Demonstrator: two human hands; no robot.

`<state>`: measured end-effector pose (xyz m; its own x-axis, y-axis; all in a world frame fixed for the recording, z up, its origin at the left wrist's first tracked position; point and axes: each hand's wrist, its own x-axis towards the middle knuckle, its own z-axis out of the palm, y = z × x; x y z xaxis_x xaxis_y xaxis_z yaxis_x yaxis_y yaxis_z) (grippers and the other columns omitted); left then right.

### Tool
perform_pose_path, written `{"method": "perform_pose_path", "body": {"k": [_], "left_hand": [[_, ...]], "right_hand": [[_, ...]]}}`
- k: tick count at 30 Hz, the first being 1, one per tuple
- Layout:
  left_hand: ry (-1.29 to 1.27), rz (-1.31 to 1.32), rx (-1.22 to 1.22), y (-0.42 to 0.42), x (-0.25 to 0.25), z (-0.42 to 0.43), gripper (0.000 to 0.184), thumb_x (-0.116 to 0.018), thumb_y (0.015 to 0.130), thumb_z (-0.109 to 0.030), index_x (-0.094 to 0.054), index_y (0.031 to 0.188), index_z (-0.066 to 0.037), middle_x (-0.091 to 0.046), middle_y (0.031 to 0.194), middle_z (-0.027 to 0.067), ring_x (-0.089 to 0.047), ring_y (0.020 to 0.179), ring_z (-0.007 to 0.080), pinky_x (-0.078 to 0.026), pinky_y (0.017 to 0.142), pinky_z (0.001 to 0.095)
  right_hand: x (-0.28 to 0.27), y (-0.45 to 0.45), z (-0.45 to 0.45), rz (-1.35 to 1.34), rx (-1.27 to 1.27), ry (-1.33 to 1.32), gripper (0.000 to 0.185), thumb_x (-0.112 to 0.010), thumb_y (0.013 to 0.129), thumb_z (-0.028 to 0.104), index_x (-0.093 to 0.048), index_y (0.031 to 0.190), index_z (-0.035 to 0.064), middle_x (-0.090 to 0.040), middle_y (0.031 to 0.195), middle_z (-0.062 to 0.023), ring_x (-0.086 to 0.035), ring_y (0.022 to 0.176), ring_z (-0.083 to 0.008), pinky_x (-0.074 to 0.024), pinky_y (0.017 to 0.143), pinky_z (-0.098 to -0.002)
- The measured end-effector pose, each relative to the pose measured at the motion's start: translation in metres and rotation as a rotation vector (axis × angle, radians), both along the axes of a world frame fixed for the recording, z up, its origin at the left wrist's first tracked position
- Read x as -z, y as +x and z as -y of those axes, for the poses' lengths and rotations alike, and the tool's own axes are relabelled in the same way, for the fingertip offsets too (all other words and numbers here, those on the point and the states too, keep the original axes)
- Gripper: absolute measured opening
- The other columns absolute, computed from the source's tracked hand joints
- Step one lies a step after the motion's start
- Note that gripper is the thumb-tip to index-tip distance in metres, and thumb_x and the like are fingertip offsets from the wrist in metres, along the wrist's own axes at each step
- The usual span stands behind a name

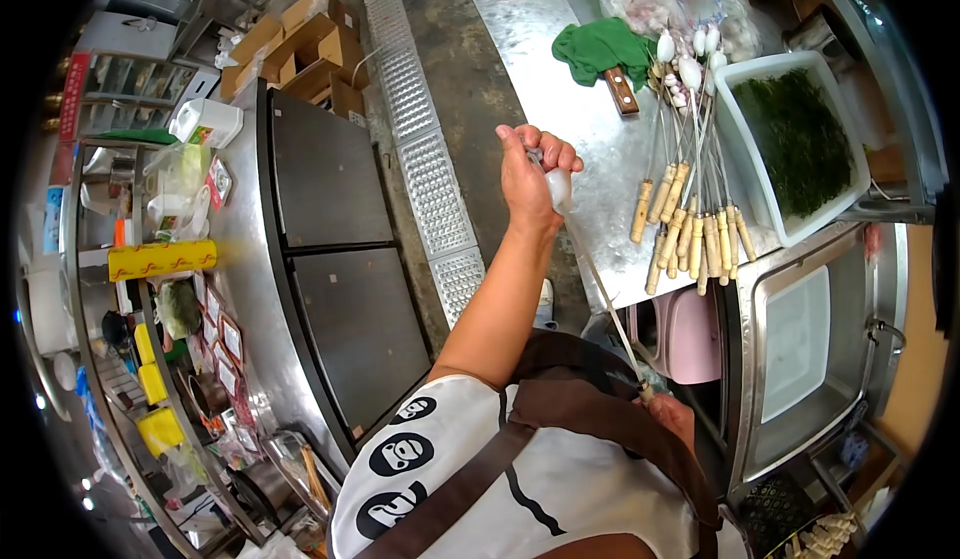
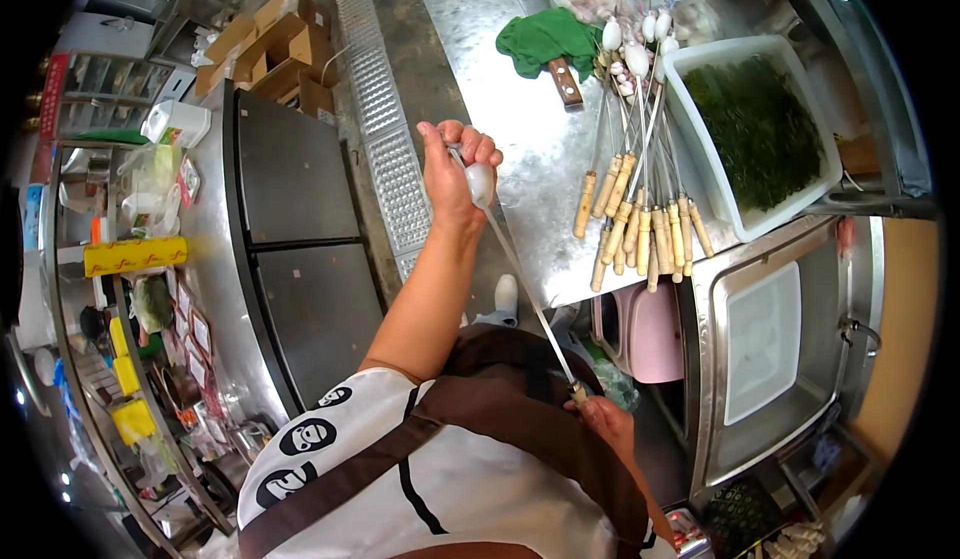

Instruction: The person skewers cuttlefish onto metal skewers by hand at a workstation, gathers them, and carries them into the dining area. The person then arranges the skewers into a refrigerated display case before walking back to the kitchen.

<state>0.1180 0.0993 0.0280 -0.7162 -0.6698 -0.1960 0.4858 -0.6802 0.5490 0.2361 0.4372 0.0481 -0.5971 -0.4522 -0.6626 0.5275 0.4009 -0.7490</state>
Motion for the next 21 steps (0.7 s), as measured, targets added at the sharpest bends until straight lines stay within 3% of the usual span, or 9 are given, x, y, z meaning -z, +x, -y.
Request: {"method": "perform_pose_path", "body": {"k": [7, 12, 19, 21], "left_hand": [[-0.144, -0.004, 0.035, 0.004, -0.001, 0.002, 0.043, -0.026, 0.092, -0.052, -0.032, 0.073, -0.014, -0.032, 0.058, 0.0016, -0.036, 0.054, 0.0161, -0.038, 0.052, 0.0317], [-0.145, -0.029, 0.057, 0.008, 0.001, 0.0, 0.043, -0.026, 0.092, -0.052, -0.033, 0.073, -0.014, -0.034, 0.058, 0.0022, -0.038, 0.055, 0.0172, -0.04, 0.055, 0.0334], [-0.127, -0.029, 0.055, 0.01, 0.001, 0.0, 0.04, -0.029, 0.092, -0.05, -0.036, 0.074, -0.014, -0.036, 0.059, 0.0025, -0.04, 0.059, 0.0186, -0.041, 0.058, 0.0345], [-0.082, -0.025, 0.057, 0.013, 0.002, 0.001, 0.039, -0.031, 0.092, -0.048, -0.037, 0.074, -0.014, -0.037, 0.06, 0.0022, -0.04, 0.059, 0.0188, -0.04, 0.06, 0.0333]], "right_hand": [[-0.009, -0.002, 0.006, 0.07, 0.026, 0.019, 0.034, -0.051, 0.088, 0.03, -0.064, 0.087, -0.0014, -0.055, 0.069, 0.0008, -0.047, 0.063, -0.006, -0.0391, 0.058, -0.0202], [-0.017, -0.002, 0.015, 0.117, 0.045, -0.022, 0.033, -0.051, 0.088, 0.029, -0.064, 0.089, -0.0016, -0.061, 0.077, -0.0034, -0.054, 0.071, -0.0087, -0.0435, 0.065, -0.0217], [-0.017, -0.002, 0.022, 0.19, 0.104, -0.043, 0.031, -0.051, 0.089, 0.027, -0.063, 0.093, -0.0012, -0.061, 0.08, -0.0035, -0.054, 0.072, -0.0086, -0.0432, 0.066, -0.0219], [-0.008, -0.001, 0.018, 0.118, -0.016, -0.05, 0.03, -0.051, 0.089, 0.027, -0.063, 0.094, -0.0002, -0.061, 0.082, -0.0032, -0.053, 0.074, -0.0083, -0.0425, 0.068, -0.0217]]}}
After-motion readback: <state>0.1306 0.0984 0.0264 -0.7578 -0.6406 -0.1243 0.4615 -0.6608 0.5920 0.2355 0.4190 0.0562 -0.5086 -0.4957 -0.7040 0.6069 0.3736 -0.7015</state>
